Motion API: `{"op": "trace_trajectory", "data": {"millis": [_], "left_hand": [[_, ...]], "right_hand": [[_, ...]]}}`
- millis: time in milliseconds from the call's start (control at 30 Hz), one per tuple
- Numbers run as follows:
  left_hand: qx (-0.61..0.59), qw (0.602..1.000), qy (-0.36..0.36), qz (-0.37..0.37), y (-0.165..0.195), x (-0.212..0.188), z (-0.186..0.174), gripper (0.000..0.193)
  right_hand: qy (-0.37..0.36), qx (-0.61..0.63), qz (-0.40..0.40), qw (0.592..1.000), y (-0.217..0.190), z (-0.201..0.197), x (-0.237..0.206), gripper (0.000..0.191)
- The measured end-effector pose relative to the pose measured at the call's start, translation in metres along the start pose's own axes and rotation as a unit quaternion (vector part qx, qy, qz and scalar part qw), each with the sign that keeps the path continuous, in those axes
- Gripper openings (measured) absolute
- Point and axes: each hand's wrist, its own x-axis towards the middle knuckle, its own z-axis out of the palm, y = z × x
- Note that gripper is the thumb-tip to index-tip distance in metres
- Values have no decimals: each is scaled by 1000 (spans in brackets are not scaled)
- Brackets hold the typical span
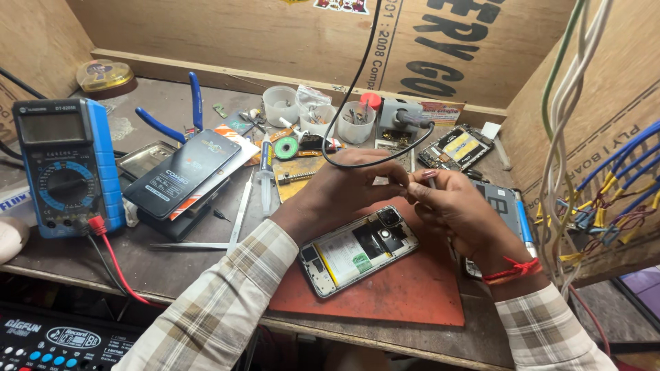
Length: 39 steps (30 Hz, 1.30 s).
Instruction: The person uses a soldering iron to work on the internal components of a disassembled smartphone. They repeatedly apply the soldering iron to the camera module area and other points on the motherboard while holding the device steady.
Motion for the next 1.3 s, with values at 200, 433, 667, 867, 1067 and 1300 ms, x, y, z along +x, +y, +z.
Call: {"op": "trace_trajectory", "data": {"millis": [200, 433, 667, 867, 1067, 1300], "left_hand": [[-22, 999, -2, -37, 7, 2, -5, 14], [-73, 977, -87, -183, 6, 4, -5, 11], [-143, 943, -122, -273, 4, -2, -7, 15], [-66, 962, -76, -253, 2, -3, -7, 12], [14, 977, -62, -205, -8, -6, -5, 12], [32, 984, -52, -170, -11, -7, -3, 11]], "right_hand": [[59, -29, 18, 998, -11, -1, -8, 18], [28, 0, 20, 999, -24, 5, -8, 31], [97, -59, -7, 993, -21, -8, -9, 30], [119, -406, -139, 895, -7, -7, 4, 14], [81, -498, -163, 848, -5, 7, 2, 14], [63, -483, -162, 858, -9, 18, 0, 10]]}}
